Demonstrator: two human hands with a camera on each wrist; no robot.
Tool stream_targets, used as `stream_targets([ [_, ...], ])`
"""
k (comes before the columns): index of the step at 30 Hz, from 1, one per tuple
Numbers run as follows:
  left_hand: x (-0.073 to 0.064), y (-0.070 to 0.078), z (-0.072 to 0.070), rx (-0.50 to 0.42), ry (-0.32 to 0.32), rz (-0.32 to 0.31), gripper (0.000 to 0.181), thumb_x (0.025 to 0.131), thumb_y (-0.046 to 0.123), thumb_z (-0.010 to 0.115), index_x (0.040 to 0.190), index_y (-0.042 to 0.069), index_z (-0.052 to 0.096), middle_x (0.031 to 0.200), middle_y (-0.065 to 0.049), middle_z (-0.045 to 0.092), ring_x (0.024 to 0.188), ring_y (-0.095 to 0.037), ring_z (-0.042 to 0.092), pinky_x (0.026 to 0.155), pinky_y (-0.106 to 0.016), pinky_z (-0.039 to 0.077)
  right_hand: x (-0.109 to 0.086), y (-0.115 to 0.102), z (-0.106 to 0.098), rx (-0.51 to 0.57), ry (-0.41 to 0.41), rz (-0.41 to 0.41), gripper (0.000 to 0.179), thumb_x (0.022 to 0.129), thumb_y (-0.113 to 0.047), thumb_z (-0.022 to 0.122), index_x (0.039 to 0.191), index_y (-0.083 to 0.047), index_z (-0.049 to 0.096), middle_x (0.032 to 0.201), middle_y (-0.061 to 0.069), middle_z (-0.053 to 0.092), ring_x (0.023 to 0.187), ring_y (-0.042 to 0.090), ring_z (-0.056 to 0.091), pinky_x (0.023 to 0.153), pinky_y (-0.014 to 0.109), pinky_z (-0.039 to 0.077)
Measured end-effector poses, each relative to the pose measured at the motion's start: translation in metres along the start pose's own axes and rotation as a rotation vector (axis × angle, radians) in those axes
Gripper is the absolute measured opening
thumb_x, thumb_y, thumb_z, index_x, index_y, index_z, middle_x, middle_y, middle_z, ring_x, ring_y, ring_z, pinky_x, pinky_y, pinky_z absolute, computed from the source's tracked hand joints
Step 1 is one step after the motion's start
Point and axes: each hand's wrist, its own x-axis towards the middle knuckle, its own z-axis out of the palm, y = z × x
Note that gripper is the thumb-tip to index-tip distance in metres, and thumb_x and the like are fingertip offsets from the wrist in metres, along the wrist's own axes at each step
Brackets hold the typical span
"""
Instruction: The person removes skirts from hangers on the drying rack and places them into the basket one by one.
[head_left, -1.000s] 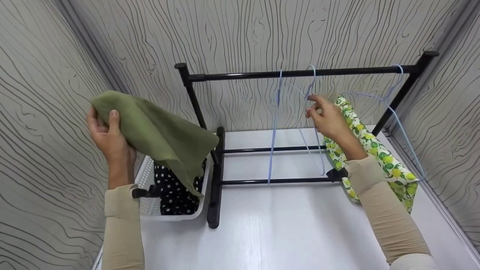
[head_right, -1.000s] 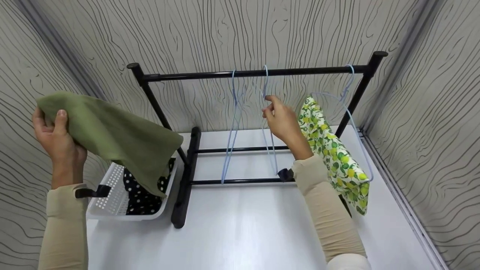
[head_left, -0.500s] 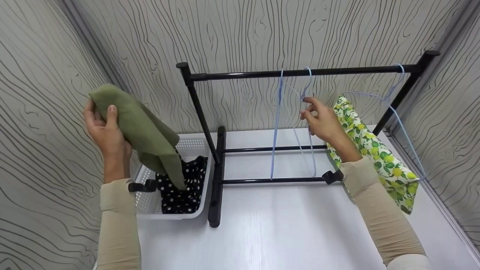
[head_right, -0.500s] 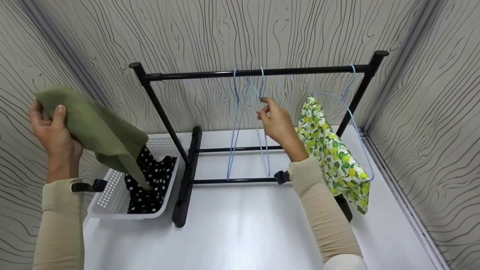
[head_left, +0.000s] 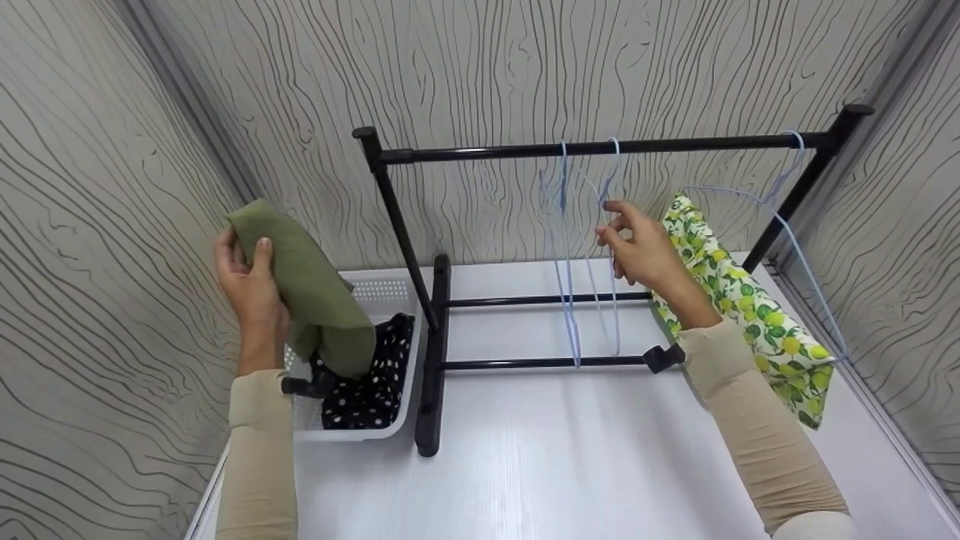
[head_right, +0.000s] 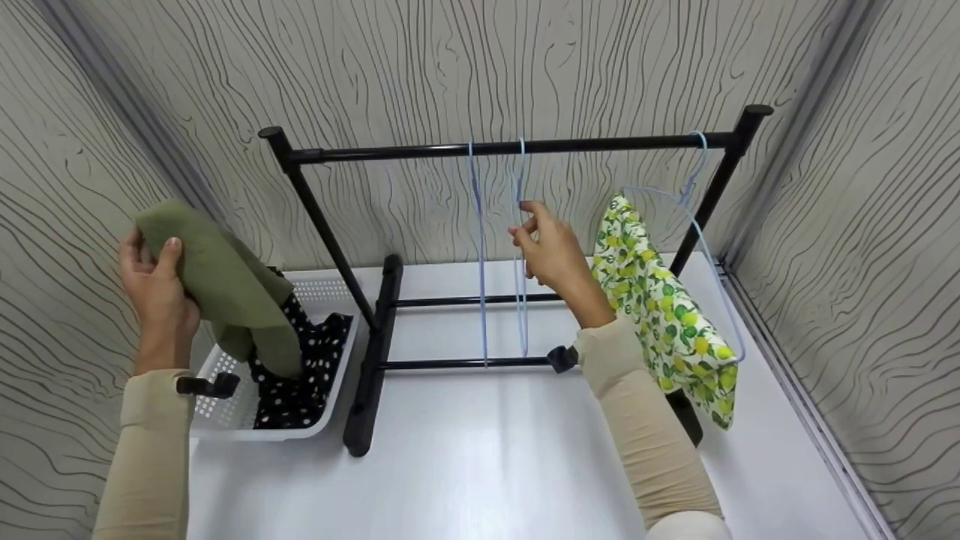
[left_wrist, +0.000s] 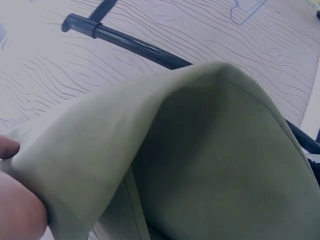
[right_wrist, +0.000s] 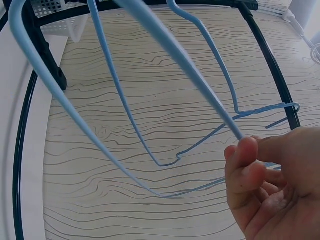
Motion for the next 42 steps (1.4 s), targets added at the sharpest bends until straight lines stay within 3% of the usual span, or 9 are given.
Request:
stream_targets([
  [11, -0.013, -0.022, -0.001, 0.079, -0.038, -0.100, 0.050, 0.110, 0.008, 0.056, 0.158, 0.012, 0.043, 0.166, -0.007, 0.045, 0.140, -0.021, 0.055, 0.110, -0.035, 0.050, -0.003, 0.003, 0.001, -0.027, 0.016, 0.005, 0.049, 0.115, -0.023, 0.050, 0.159, -0.004, 0.042, 0.115, 0.018, 0.070, 0.053, 0.007, 0.055, 0.043, 0.021, 0.045],
  [17, -0.017, -0.033, 0.000, 0.141, -0.060, -0.112, 0.054, 0.110, 0.008, 0.057, 0.161, 0.011, 0.040, 0.168, -0.007, 0.041, 0.150, -0.021, 0.047, 0.118, -0.036, 0.046, -0.005, 0.004, 0.001, -0.012, 0.019, -0.002, 0.050, 0.114, -0.026, 0.051, 0.158, -0.003, 0.043, 0.115, 0.020, 0.070, 0.051, 0.005, 0.056, 0.042, 0.021, 0.044],
  [28, -0.027, -0.059, -0.004, 0.216, -0.093, -0.205, 0.060, 0.107, -0.004, 0.055, 0.162, 0.009, 0.037, 0.171, -0.011, 0.038, 0.152, -0.025, 0.044, 0.116, -0.039, 0.044, -0.007, 0.007, 0.005, 0.033, 0.001, 0.029, 0.054, 0.114, -0.025, 0.051, 0.162, -0.005, 0.037, 0.114, 0.022, 0.074, 0.045, 0.008, 0.057, 0.043, 0.030, 0.053],
  [37, -0.039, -0.079, -0.009, 0.312, -0.168, -0.229, 0.063, 0.106, -0.010, 0.050, 0.164, 0.009, 0.035, 0.175, -0.011, 0.030, 0.164, -0.024, 0.025, 0.130, -0.042, 0.032, -0.010, 0.005, 0.004, 0.034, 0.005, 0.038, 0.060, 0.113, -0.037, 0.053, 0.163, -0.008, 0.036, 0.115, 0.021, 0.074, 0.046, 0.011, 0.059, 0.044, 0.031, 0.054],
  [42, -0.051, -0.093, -0.011, 0.434, -0.216, -0.235, 0.064, 0.106, -0.010, 0.046, 0.166, 0.011, 0.034, 0.177, -0.011, 0.026, 0.166, -0.026, 0.018, 0.133, -0.045, 0.027, -0.010, 0.007, 0.006, 0.036, 0.005, 0.028, 0.061, 0.114, -0.038, 0.052, 0.162, -0.005, 0.036, 0.115, 0.022, 0.074, 0.046, 0.011, 0.059, 0.044, 0.032, 0.054],
])
